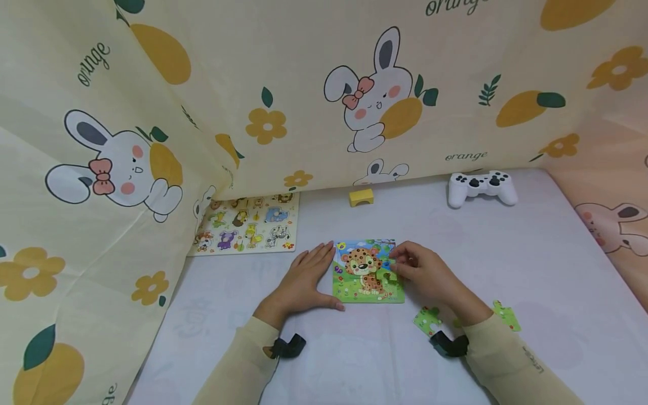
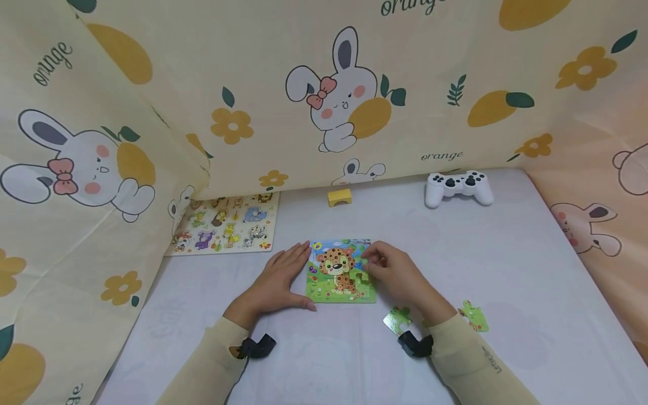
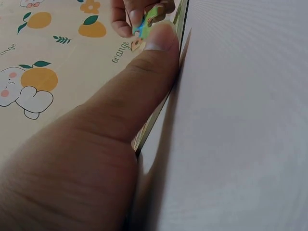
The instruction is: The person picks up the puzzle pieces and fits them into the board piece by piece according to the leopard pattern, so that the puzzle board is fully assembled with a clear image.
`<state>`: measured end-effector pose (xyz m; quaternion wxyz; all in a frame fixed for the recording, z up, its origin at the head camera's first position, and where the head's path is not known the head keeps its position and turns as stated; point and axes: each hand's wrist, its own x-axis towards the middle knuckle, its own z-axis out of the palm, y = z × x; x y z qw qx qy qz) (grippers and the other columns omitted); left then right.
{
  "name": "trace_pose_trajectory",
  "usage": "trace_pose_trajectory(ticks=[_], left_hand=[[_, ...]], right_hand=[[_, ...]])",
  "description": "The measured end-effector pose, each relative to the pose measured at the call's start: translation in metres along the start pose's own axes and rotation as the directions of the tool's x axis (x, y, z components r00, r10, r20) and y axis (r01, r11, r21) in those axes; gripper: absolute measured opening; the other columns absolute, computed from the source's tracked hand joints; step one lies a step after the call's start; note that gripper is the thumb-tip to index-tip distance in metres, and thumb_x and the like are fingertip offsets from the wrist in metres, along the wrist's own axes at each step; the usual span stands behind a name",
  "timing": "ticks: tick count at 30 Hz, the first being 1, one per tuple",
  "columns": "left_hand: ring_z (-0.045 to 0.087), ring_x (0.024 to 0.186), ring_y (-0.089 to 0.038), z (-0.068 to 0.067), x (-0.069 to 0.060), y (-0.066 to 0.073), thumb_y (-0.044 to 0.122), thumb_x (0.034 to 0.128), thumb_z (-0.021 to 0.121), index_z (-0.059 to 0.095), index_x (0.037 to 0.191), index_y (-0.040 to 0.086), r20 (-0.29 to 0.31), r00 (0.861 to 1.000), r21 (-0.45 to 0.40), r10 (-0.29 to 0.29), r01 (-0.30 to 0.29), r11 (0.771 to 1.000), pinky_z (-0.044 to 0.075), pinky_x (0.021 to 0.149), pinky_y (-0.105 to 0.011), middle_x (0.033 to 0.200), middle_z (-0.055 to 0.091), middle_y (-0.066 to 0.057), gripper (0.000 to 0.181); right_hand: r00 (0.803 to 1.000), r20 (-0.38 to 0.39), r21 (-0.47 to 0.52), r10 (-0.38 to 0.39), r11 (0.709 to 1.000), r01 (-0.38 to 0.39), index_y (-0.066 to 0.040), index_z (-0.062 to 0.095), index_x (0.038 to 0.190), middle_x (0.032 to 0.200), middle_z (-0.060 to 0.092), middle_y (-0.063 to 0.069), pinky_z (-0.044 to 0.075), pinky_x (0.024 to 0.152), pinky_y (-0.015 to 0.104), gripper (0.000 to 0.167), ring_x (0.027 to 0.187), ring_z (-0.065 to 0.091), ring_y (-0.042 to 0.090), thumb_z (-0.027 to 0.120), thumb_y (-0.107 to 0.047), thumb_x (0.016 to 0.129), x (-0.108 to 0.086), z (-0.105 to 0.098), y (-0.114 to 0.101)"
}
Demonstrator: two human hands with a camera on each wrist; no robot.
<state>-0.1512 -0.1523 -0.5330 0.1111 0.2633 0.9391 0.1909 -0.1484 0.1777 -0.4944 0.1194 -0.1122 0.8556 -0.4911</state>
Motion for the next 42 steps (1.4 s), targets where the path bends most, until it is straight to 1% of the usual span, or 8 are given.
trace_pose_trajectory(ticks=[6, 15, 20, 25, 29, 33, 38, 42], left_hand=[[-0.005, 0.164, -0.01, 0.0, 0.0, -0.001, 0.09, 0.0749, 0.075, 0.012, 0.176, 0.017, 0.002, 1.0, 0.007, 0.001, -0.001, 1.0, -0.001, 0.131, -0.044, 0.182, 0.002, 0.006, 0.14], [-0.003, 0.165, -0.012, -0.002, 0.0, 0.001, 0.088, 0.075, 0.077, 0.014, 0.176, 0.016, 0.003, 1.0, 0.005, 0.0, 0.0, 1.0, -0.001, 0.131, -0.043, 0.182, 0.003, 0.005, 0.14], [-0.002, 0.165, -0.014, -0.002, -0.001, 0.001, 0.088, 0.0749, 0.078, 0.014, 0.176, 0.016, 0.005, 1.0, 0.007, -0.005, 0.005, 1.0, -0.001, 0.131, -0.043, 0.182, 0.003, 0.005, 0.14], [-0.001, 0.166, -0.015, -0.002, 0.0, 0.001, 0.088, 0.0744, 0.078, 0.015, 0.176, 0.015, 0.002, 1.0, -0.003, -0.007, 0.007, 1.0, -0.001, 0.131, -0.044, 0.182, 0.003, 0.005, 0.14], [-0.001, 0.165, -0.014, -0.003, -0.001, 0.002, 0.088, 0.0744, 0.078, 0.015, 0.176, 0.015, 0.0, 1.0, -0.006, -0.006, 0.006, 1.0, 0.0, 0.132, -0.044, 0.182, 0.004, 0.005, 0.14], [-0.003, 0.165, -0.013, -0.004, -0.001, 0.003, 0.086, 0.0748, 0.079, 0.015, 0.176, 0.016, 0.002, 1.0, -0.012, -0.006, 0.006, 1.0, -0.001, 0.131, -0.043, 0.182, 0.004, 0.005, 0.139], [-0.002, 0.165, -0.014, -0.003, -0.001, 0.002, 0.087, 0.0748, 0.079, 0.015, 0.176, 0.015, -0.003, 1.0, -0.013, -0.006, 0.006, 1.0, -0.001, 0.131, -0.044, 0.182, 0.004, 0.005, 0.139], [-0.001, 0.165, -0.014, -0.001, 0.0, 0.001, 0.089, 0.0742, 0.077, 0.015, 0.176, 0.016, -0.002, 1.0, -0.015, -0.006, 0.006, 1.0, -0.001, 0.132, -0.045, 0.182, 0.002, 0.007, 0.14]], right_hand=[[0.997, -0.034, 0.13, 0.064, 0.99, -0.059, 0.002, 0.07, 0.126, 0.09, 0.069, 0.009, 0.059, 0.069, 0.028, 0.021, 0.078, 0.07, 0.026, 0.069, -0.009, 0.109, 0.004, 0.003, 0.005], [0.994, -0.039, 0.152, 0.1, 0.984, -0.093, 0.003, 0.071, 0.127, 0.09, 0.068, 0.01, 0.06, 0.064, 0.029, 0.023, 0.076, 0.07, 0.026, 0.069, -0.01, 0.108, 0.007, 0.011, 0.005], [0.992, -0.048, 0.091, 0.116, 0.99, -0.111, 0.002, 0.072, 0.131, 0.09, 0.07, 0.008, 0.059, 0.065, 0.031, 0.029, 0.077, 0.069, 0.024, 0.07, -0.017, 0.109, 0.005, 0.011, 0.001], [0.985, -0.127, -0.044, 0.119, 0.991, -0.125, -0.004, 0.075, 0.126, 0.094, 0.071, 0.005, 0.054, 0.069, 0.035, 0.027, 0.08, 0.064, 0.023, 0.068, -0.025, 0.11, 0.001, 0.006, -0.002], [0.981, -0.168, -0.09, 0.096, 0.99, -0.112, -0.006, 0.076, 0.121, 0.096, 0.071, 0.005, 0.051, 0.073, 0.038, 0.024, 0.084, 0.062, 0.024, 0.067, -0.026, 0.111, 0.001, 0.002, -0.002], [0.986, -0.154, -0.076, 0.058, 0.995, -0.07, -0.005, 0.077, 0.123, 0.101, 0.074, 0.004, 0.051, 0.08, 0.041, 0.025, 0.091, 0.063, 0.024, 0.067, -0.025, 0.111, 0.001, -0.001, -0.004], [0.993, -0.114, -0.009, 0.016, 1.0, -0.017, -0.003, 0.075, 0.125, 0.107, 0.074, 0.007, 0.052, 0.087, 0.042, 0.031, 0.098, 0.064, 0.025, 0.065, -0.03, 0.113, -0.002, -0.005, -0.005], [0.997, -0.083, 0.076, 0.001, 0.997, 0.005, -0.001, 0.072, 0.13, 0.111, 0.075, 0.011, 0.057, 0.084, 0.041, 0.037, 0.1, 0.068, 0.029, 0.063, -0.034, 0.113, -0.008, -0.014, -0.007]])
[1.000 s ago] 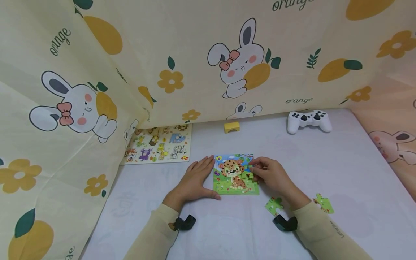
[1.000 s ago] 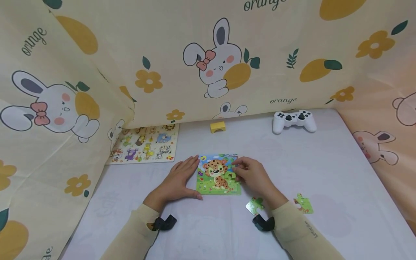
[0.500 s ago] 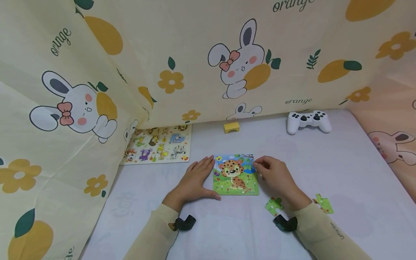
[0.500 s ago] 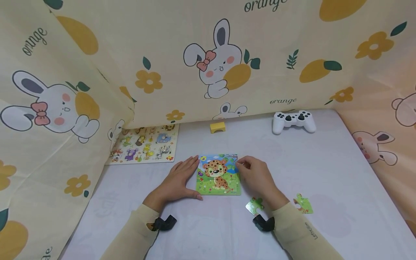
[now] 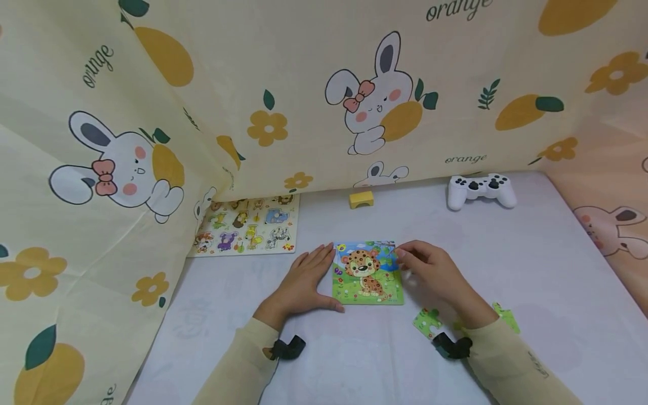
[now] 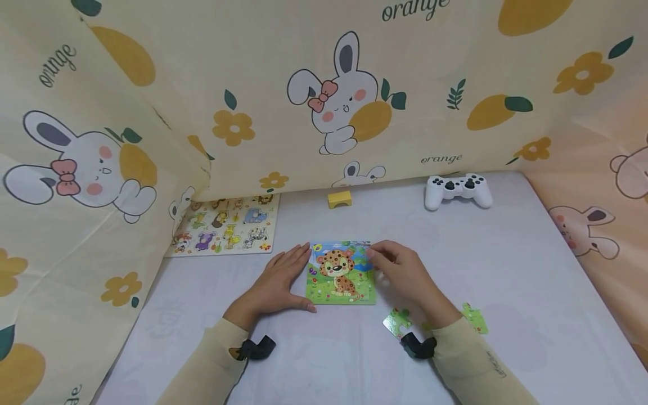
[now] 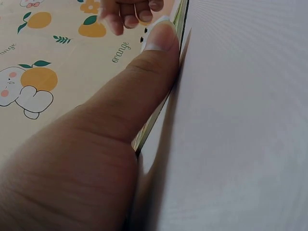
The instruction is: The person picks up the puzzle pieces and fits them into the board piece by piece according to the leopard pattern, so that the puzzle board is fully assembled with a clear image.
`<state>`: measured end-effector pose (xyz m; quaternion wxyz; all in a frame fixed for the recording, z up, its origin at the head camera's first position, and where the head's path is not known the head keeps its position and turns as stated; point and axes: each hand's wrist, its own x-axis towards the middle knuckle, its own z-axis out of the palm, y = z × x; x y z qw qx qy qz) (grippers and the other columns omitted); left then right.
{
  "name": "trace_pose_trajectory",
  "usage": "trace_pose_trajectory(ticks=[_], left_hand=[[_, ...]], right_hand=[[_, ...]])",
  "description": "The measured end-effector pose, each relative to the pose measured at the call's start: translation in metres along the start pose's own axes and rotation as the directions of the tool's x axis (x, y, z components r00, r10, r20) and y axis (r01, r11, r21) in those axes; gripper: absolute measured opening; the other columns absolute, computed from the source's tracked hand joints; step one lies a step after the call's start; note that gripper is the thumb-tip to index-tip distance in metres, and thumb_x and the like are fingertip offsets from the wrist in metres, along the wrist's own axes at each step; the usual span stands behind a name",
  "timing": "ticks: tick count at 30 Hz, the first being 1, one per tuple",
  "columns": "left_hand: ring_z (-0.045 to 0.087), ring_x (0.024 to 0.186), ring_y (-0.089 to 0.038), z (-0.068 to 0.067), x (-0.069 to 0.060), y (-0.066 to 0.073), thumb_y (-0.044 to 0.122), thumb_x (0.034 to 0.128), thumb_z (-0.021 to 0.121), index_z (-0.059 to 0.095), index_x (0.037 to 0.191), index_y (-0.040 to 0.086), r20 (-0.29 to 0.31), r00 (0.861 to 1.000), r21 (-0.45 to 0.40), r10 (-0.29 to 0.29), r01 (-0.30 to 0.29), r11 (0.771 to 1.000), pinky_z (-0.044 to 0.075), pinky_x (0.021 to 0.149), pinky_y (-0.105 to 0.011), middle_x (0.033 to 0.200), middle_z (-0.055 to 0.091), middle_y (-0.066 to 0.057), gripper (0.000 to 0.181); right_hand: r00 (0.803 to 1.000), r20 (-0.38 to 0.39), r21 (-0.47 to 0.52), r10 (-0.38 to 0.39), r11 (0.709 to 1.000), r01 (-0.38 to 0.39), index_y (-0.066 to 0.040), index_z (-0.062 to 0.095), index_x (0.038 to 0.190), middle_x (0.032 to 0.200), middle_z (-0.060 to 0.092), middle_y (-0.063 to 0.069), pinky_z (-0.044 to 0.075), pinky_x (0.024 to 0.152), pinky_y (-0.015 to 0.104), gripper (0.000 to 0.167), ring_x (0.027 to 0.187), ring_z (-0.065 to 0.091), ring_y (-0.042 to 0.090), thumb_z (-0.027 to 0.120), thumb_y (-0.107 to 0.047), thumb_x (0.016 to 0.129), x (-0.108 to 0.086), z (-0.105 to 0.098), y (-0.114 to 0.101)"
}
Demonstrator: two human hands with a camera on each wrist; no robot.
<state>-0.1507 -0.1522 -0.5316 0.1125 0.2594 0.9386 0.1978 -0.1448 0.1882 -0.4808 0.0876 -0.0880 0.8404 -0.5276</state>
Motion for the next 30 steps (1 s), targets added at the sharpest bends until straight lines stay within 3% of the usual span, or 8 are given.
trace_pose_trajectory(ticks=[6, 12, 17, 23, 26, 30], left_hand=[[-0.003, 0.165, -0.012, 0.001, 0.0, 0.0, 0.09, 0.0739, 0.076, 0.015, 0.176, 0.017, 0.006, 1.0, -0.004, -0.001, 0.001, 1.0, -0.001, 0.132, -0.044, 0.181, 0.001, 0.009, 0.14], [-0.003, 0.165, -0.013, 0.0, 0.001, 0.001, 0.09, 0.0745, 0.075, 0.014, 0.176, 0.017, 0.01, 1.0, 0.003, -0.001, 0.001, 1.0, -0.001, 0.131, -0.044, 0.181, 0.0, 0.009, 0.14], [-0.003, 0.165, -0.013, -0.001, 0.001, 0.002, 0.089, 0.0746, 0.076, 0.013, 0.176, 0.017, 0.014, 1.0, 0.008, -0.003, 0.003, 1.0, -0.002, 0.131, -0.044, 0.181, 0.0, 0.009, 0.14], [-0.003, 0.165, -0.013, 0.0, 0.001, 0.002, 0.088, 0.0748, 0.077, 0.013, 0.176, 0.018, 0.014, 1.0, -0.001, -0.002, 0.002, 1.0, -0.001, 0.132, -0.045, 0.182, 0.001, 0.008, 0.139], [-0.003, 0.165, -0.013, 0.001, 0.001, 0.001, 0.089, 0.0748, 0.077, 0.014, 0.176, 0.017, 0.009, 1.0, 0.001, -0.001, 0.001, 1.0, 0.0, 0.132, -0.046, 0.182, 0.001, 0.008, 0.139], [-0.002, 0.165, -0.013, 0.001, 0.0, 0.0, 0.09, 0.0747, 0.076, 0.015, 0.176, 0.016, 0.002, 1.0, 0.003, -0.001, 0.001, 1.0, 0.001, 0.132, -0.046, 0.182, 0.002, 0.007, 0.139]], right_hand=[[1.0, 0.015, 0.058, -0.02, 0.998, 0.019, 0.0, 0.067, 0.138, 0.118, 0.074, 0.018, 0.061, 0.084, 0.04, 0.044, 0.103, 0.07, 0.034, 0.057, -0.037, 0.116, -0.013, -0.018, 0.003], [0.989, 0.016, 0.13, -0.15, 0.981, 0.147, 0.006, 0.062, 0.141, 0.12, 0.071, 0.025, 0.062, 0.086, 0.031, 0.038, 0.103, 0.072, 0.029, 0.048, -0.022, 0.119, -0.032, -0.037, 0.015], [0.972, 0.06, 0.182, -0.226, 0.96, 0.212, 0.003, 0.058, 0.148, 0.128, 0.066, 0.029, 0.061, 0.092, 0.03, 0.037, 0.11, 0.07, 0.032, 0.04, -0.012, 0.119, -0.046, -0.051, 0.025], [0.973, 0.16, 0.177, -0.166, 0.975, 0.138, 0.004, 0.047, 0.156, 0.136, 0.063, 0.026, 0.057, 0.097, 0.028, 0.042, 0.118, 0.067, 0.027, 0.04, -0.012, 0.118, -0.058, -0.056, 0.039], [0.966, 0.231, 0.139, -0.116, 0.987, 0.085, 0.002, 0.048, 0.157, 0.14, 0.063, 0.02, 0.055, 0.099, 0.025, 0.044, 0.122, 0.065, 0.025, 0.049, -0.012, 0.116, -0.06, -0.055, 0.044], [0.947, 0.306, 0.07, -0.1, 0.994, 0.083, -0.006, 0.054, 0.155, 0.146, 0.063, 0.011, 0.048, 0.104, 0.021, 0.05, 0.13, 0.06, 0.021, 0.069, -0.016, 0.108, -0.059, -0.054, 0.05]])
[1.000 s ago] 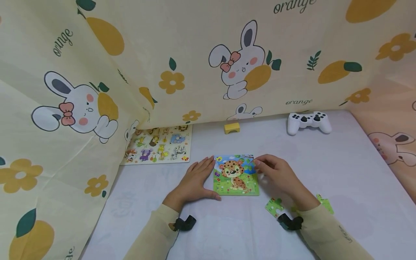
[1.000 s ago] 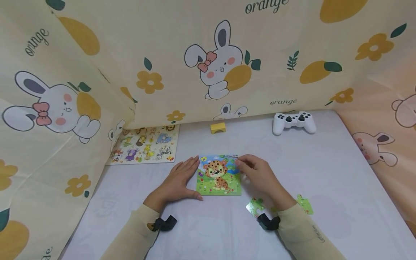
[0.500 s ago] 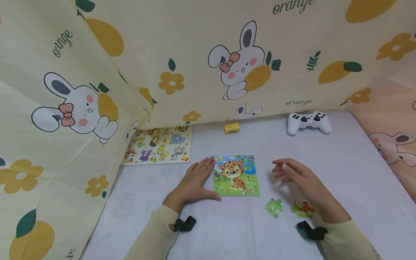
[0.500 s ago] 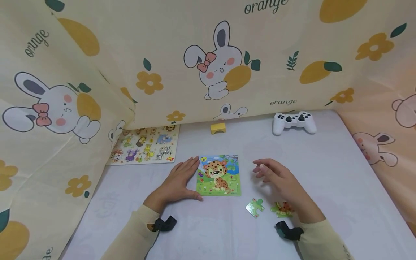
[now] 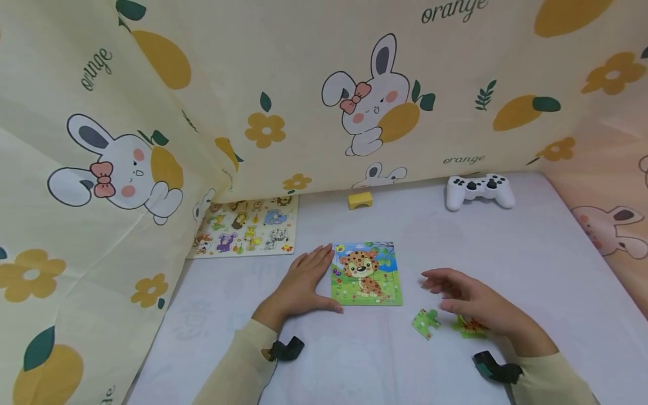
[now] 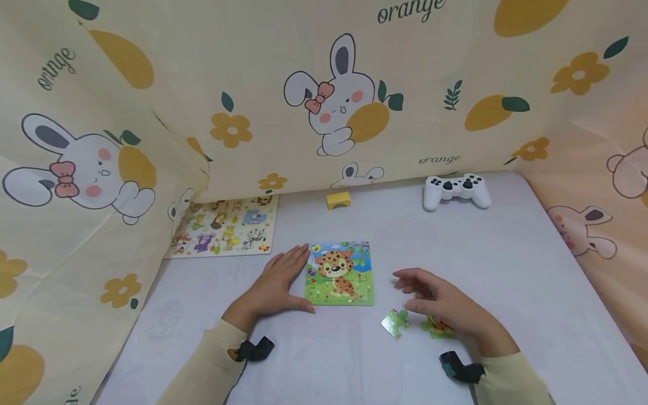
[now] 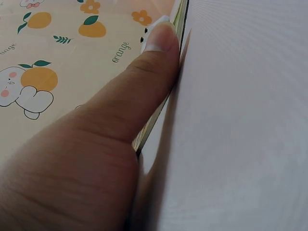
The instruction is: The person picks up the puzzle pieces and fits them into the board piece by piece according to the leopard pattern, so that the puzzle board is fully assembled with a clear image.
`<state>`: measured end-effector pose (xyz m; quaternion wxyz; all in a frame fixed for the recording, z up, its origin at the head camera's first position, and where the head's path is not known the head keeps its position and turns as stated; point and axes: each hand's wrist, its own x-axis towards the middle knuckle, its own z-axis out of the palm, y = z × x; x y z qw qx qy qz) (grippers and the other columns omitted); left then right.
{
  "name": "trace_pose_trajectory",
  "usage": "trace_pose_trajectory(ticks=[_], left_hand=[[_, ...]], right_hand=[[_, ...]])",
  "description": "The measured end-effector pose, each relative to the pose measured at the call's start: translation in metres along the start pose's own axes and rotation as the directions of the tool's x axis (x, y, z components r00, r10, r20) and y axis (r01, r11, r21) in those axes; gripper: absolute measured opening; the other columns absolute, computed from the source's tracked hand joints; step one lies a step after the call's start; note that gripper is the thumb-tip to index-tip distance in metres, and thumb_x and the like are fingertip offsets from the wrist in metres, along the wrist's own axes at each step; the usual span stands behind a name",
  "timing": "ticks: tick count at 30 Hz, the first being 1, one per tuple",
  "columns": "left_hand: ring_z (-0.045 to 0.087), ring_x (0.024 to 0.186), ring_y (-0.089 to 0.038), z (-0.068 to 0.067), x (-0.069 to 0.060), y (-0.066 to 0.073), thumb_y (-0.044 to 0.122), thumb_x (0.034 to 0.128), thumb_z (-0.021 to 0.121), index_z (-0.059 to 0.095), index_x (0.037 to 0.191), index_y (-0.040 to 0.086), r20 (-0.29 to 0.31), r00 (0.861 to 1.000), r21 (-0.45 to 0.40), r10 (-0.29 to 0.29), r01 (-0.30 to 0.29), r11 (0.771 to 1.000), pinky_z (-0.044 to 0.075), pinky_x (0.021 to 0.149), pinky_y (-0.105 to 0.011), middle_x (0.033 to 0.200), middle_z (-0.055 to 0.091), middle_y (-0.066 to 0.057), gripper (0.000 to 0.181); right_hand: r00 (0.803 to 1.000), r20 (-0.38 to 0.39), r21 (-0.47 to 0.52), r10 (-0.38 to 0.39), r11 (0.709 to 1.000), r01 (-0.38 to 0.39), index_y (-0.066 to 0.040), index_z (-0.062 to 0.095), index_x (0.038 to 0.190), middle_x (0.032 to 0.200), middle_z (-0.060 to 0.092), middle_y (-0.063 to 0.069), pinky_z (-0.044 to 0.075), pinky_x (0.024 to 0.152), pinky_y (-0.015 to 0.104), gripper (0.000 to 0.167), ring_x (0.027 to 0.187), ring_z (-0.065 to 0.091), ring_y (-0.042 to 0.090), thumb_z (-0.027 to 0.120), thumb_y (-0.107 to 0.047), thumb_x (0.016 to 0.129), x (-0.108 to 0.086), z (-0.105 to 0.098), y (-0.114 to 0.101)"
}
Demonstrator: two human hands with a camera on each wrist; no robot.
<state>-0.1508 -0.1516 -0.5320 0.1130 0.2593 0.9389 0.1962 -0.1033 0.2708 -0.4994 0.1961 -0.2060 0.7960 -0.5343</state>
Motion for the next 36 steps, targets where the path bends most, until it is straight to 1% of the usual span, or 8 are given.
trace_pose_trajectory(ticks=[4, 8, 14, 18, 21, 29, 34, 36], left_hand=[[-0.002, 0.165, -0.013, -0.001, -0.001, -0.001, 0.089, 0.0749, 0.077, 0.016, 0.176, 0.015, -0.001, 1.0, -0.004, 0.0, 0.0, 1.0, 0.0, 0.132, -0.045, 0.182, 0.003, 0.006, 0.139], [-0.001, 0.165, -0.013, 0.0, -0.001, -0.002, 0.089, 0.0751, 0.076, 0.014, 0.176, 0.015, -0.004, 1.0, 0.023, 0.004, -0.004, 1.0, 0.0, 0.132, -0.044, 0.182, 0.002, 0.006, 0.139], [0.0, 0.165, -0.014, 0.001, -0.002, -0.004, 0.089, 0.0751, 0.076, 0.015, 0.176, 0.014, -0.016, 1.0, 0.032, 0.013, -0.012, 0.999, 0.001, 0.131, -0.043, 0.182, 0.003, 0.006, 0.14], [0.0, 0.165, -0.014, 0.001, -0.002, -0.004, 0.089, 0.0752, 0.076, 0.015, 0.176, 0.013, -0.014, 1.0, 0.035, 0.016, -0.015, 0.999, 0.001, 0.132, -0.044, 0.182, 0.003, 0.005, 0.14], [-0.001, 0.165, -0.013, 0.001, -0.002, -0.003, 0.089, 0.0752, 0.076, 0.015, 0.176, 0.014, -0.01, 1.0, 0.038, 0.015, -0.015, 0.999, 0.001, 0.131, -0.044, 0.182, 0.003, 0.005, 0.14], [0.0, 0.165, -0.015, -0.001, -0.002, -0.001, 0.088, 0.0756, 0.077, 0.016, 0.176, 0.014, -0.016, 1.0, 0.032, 0.016, -0.016, 0.999, 0.001, 0.132, -0.044, 0.182, 0.003, 0.006, 0.139], [-0.002, 0.165, -0.012, 0.0, -0.001, -0.001, 0.09, 0.0754, 0.075, 0.015, 0.176, 0.015, -0.015, 1.0, 0.03, 0.02, -0.019, 0.999, 0.001, 0.132, -0.044, 0.182, 0.003, 0.006, 0.139], [-0.002, 0.165, -0.011, 0.001, 0.0, -0.002, 0.091, 0.0754, 0.074, 0.015, 0.176, 0.015, -0.014, 1.0, 0.03, 0.021, -0.021, 0.999, 0.001, 0.132, -0.044, 0.182, 0.003, 0.006, 0.139]], right_hand=[[0.997, 0.078, -0.117, -0.003, 0.993, 0.012, -0.019, 0.061, 0.151, 0.152, 0.059, 0.002, 0.036, 0.112, 0.016, 0.063, 0.139, 0.05, 0.017, 0.088, -0.028, 0.095, 0.002, 0.003, 0.003], [0.991, 0.136, -0.238, -0.002, 0.971, 0.035, -0.028, 0.067, 0.144, 0.152, 0.051, 0.0, 0.035, 0.116, 0.031, 0.062, 0.141, 0.04, 0.027, 0.092, -0.041, 0.089, 0.004, 0.008, -0.001], [0.992, 0.12, -0.334, -0.029, 0.94, 0.068, -0.033, 0.074, 0.123, 0.146, 0.049, 0.002, 0.039, 0.111, 0.053, 0.042, 0.137, 0.037, 0.035, 0.094, -0.034, 0.086, 0.006, 0.016, -0.005], [0.996, 0.089, -0.329, -0.006, 0.944, 0.035, -0.031, 0.072, 0.112, 0.139, 0.052, 0.001, 0.041, 0.109, 0.054, 0.037, 0.132, 0.04, 0.034, 0.096, -0.027, 0.084, 0.007, 0.021, -0.009], [0.998, 0.064, -0.307, 0.026, 0.952, -0.005, -0.025, 0.068, 0.11, 0.127, 0.058, -0.002, 0.047, 0.103, 0.043, 0.036, 0.121, 0.048, 0.029, 0.094, -0.019, 0.086, 0.008, 0.023, -0.012], [0.983, -0.134, -0.173, 0.124, 0.974, -0.147, -0.014, 0.068, 0.124, 0.102, 0.067, 0.001, 0.051, 0.075, 0.028, 0.031, 0.091, 0.061, 0.023, 0.084, -0.011, 0.097, 0.012, 0.026, -0.019], [0.972, -0.22, -0.077, 0.084, 0.992, -0.103, -0.008, 0.065, 0.13, 0.088, 0.065, 0.006, 0.049, 0.061, 0.028, 0.032, 0.076, 0.065, 0.024, 0.079, -0.008, 0.101, 0.012, 0.026, -0.021], [0.971, -0.235, -0.067, 0.045, 0.996, -0.063, -0.008, 0.068, 0.133, 0.096, 0.069, 0.008, 0.053, 0.063, 0.028, 0.03, 0.08, 0.068, 0.023, 0.075, -0.007, 0.104, 0.012, 0.027, -0.02]])
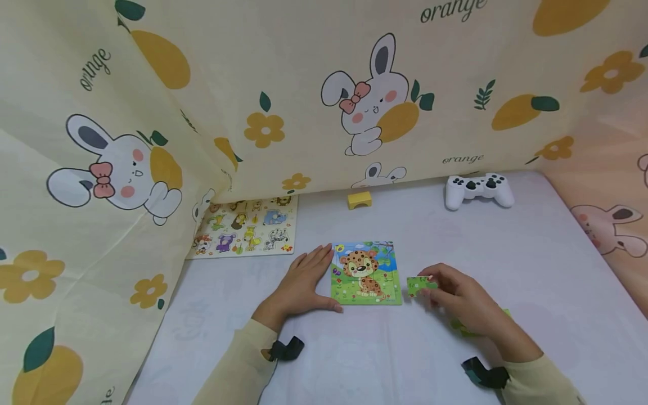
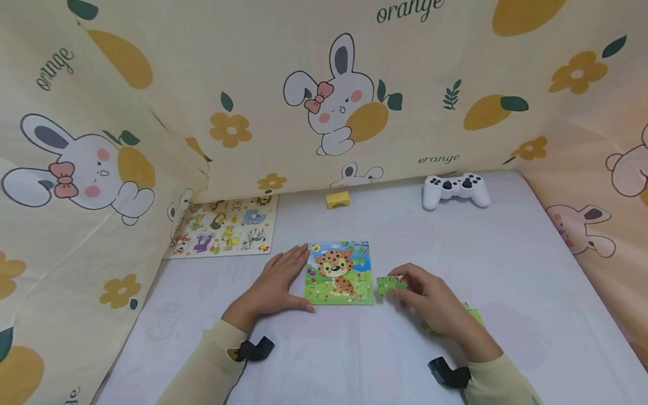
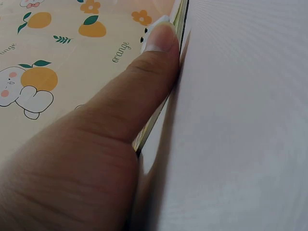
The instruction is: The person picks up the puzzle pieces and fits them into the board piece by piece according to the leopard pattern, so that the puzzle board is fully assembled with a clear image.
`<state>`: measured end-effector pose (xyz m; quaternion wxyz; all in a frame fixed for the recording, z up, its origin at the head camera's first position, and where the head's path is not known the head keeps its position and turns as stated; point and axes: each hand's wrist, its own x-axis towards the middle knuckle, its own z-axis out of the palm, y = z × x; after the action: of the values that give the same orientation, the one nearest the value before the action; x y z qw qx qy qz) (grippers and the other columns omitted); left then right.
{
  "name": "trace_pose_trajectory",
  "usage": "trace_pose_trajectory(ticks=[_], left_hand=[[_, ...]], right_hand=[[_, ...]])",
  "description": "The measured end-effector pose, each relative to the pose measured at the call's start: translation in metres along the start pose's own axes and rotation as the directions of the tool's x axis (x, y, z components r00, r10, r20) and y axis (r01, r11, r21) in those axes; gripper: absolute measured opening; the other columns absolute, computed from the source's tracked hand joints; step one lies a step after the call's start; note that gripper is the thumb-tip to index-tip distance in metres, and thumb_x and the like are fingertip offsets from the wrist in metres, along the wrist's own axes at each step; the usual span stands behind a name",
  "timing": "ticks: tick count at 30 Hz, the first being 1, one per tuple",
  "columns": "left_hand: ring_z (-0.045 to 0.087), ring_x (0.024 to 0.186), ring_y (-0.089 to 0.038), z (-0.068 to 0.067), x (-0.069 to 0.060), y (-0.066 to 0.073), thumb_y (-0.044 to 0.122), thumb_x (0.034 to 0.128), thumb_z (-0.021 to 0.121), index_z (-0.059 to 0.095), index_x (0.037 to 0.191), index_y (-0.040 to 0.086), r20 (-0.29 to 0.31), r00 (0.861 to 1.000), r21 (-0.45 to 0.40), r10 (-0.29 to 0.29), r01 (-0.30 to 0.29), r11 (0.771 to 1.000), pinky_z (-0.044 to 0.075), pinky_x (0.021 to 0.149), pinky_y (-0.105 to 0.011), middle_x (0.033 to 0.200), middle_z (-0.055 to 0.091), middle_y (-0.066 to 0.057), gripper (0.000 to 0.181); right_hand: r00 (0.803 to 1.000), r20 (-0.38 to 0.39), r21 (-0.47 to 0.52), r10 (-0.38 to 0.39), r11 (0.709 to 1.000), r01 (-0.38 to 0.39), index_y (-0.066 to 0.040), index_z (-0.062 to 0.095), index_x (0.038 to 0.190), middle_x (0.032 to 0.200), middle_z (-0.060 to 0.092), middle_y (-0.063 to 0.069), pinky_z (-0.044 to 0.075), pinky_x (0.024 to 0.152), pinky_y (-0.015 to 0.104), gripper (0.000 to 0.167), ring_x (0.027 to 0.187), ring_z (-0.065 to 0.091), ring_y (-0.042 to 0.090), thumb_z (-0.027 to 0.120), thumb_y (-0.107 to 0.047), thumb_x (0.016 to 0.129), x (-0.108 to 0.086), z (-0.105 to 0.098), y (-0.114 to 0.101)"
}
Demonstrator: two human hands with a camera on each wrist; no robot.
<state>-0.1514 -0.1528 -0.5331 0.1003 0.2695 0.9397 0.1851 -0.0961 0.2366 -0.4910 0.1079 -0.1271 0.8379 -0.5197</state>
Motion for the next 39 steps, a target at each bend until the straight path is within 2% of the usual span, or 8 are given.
trace_pose_trajectory(ticks=[3, 5, 11, 14, 18, 23, 30, 39], left_hand=[[-0.003, 0.165, -0.011, 0.001, 0.001, -0.001, 0.092, 0.0754, 0.073, 0.014, 0.176, 0.015, -0.002, 1.0, 0.0, 0.004, -0.004, 1.0, 0.002, 0.132, -0.044, 0.182, 0.003, 0.006, 0.139], [-0.002, 0.165, -0.012, 0.001, 0.002, -0.001, 0.092, 0.0755, 0.073, 0.014, 0.176, 0.016, -0.004, 1.0, 0.0, 0.006, -0.006, 1.0, 0.002, 0.132, -0.045, 0.182, 0.003, 0.006, 0.139], [-0.001, 0.165, -0.014, 0.002, 0.003, -0.002, 0.091, 0.076, 0.074, 0.015, 0.176, 0.014, -0.011, 1.0, 0.0, 0.014, -0.014, 1.0, 0.002, 0.132, -0.045, 0.183, 0.004, 0.004, 0.139], [0.0, 0.165, -0.014, 0.003, 0.003, -0.002, 0.091, 0.076, 0.073, 0.014, 0.176, 0.014, -0.01, 1.0, 0.001, 0.012, -0.012, 1.0, 0.002, 0.132, -0.045, 0.182, 0.003, 0.005, 0.139], [-0.001, 0.165, -0.013, 0.003, 0.002, -0.002, 0.091, 0.0756, 0.074, 0.015, 0.176, 0.015, -0.008, 1.0, -0.001, 0.007, -0.007, 1.0, 0.002, 0.132, -0.045, 0.182, 0.002, 0.007, 0.139], [0.0, 0.165, -0.014, 0.002, 0.001, -0.002, 0.09, 0.0759, 0.075, 0.015, 0.176, 0.015, -0.006, 1.0, -0.004, 0.01, -0.01, 1.0, 0.003, 0.132, -0.046, 0.182, 0.003, 0.006, 0.138], [-0.001, 0.165, -0.012, 0.001, 0.0, 0.0, 0.089, 0.0769, 0.075, 0.016, 0.176, 0.015, -0.004, 1.0, -0.014, 0.008, -0.008, 1.0, 0.003, 0.132, -0.046, 0.182, 0.004, 0.007, 0.137], [0.0, 0.165, -0.013, 0.0, 0.0, 0.0, 0.09, 0.0766, 0.074, 0.017, 0.176, 0.015, -0.01, 1.0, -0.006, 0.011, -0.011, 1.0, 0.003, 0.132, -0.045, 0.182, 0.006, 0.005, 0.137]], right_hand=[[0.999, -0.011, -0.009, -0.045, 0.999, 0.044, -0.011, 0.071, 0.14, 0.116, 0.072, 0.007, 0.058, 0.073, 0.027, 0.033, 0.09, 0.07, 0.021, 0.071, -0.007, 0.107, 0.001, 0.002, 0.0], [0.998, -0.019, -0.012, -0.06, 0.998, 0.06, -0.01, 0.071, 0.142, 0.119, 0.07, 0.008, 0.058, 0.075, 0.026, 0.037, 0.091, 0.068, 0.019, 0.072, -0.006, 0.106, 0.003, 0.004, 0.0], [0.992, -0.066, 0.059, -0.112, 0.991, 0.116, -0.002, 0.069, 0.128, 0.094, 0.066, 0.007, 0.053, 0.058, 0.028, 0.029, 0.075, 0.065, 0.025, 0.078, -0.001, 0.1, 0.008, 0.018, -0.005], [0.992, -0.057, 0.068, -0.116, 0.99, 0.12, -0.004, 0.073, 0.124, 0.094, 0.071, 0.005, 0.055, 0.061, 0.029, 0.022, 0.078, 0.069, 0.023, 0.076, -0.003, 0.103, 0.012, 0.025, -0.01], [0.993, -0.033, 0.02, -0.115, 0.993, 0.115, -0.005, 0.077, 0.124, 0.097, 0.075, 0.001, 0.057, 0.066, 0.028, 0.02, 0.082, 0.069, 0.015, 0.075, -0.006, 0.104, 0.02, 0.036, -0.018], [0.989, -0.044, -0.024, -0.143, 0.99, 0.142, -0.007, 0.077, 0.118, 0.093, 0.072, -0.004, 0.054, 0.064, 0.027, 0.017, 0.078, 0.064, 0.014, 0.078, -0.004, 0.102, 0.034, 0.053, -0.026], [0.982, -0.069, -0.072, -0.178, 0.982, 0.173, -0.012, 0.079, 0.114, 0.097, 0.068, -0.007, 0.052, 0.069, 0.028, 0.015, 0.081, 0.059, 0.015, 0.079, -0.005, 0.101, 0.051, 0.075, -0.028], [0.987, -0.02, -0.092, -0.158, 0.984, 0.155, -0.007, 0.079, 0.117, 0.101, 0.069, -0.005, 0.056, 0.077, 0.032, 0.015, 0.088, 0.062, 0.015, 0.076, -0.004, 0.103, 0.067, 0.098, -0.034]])
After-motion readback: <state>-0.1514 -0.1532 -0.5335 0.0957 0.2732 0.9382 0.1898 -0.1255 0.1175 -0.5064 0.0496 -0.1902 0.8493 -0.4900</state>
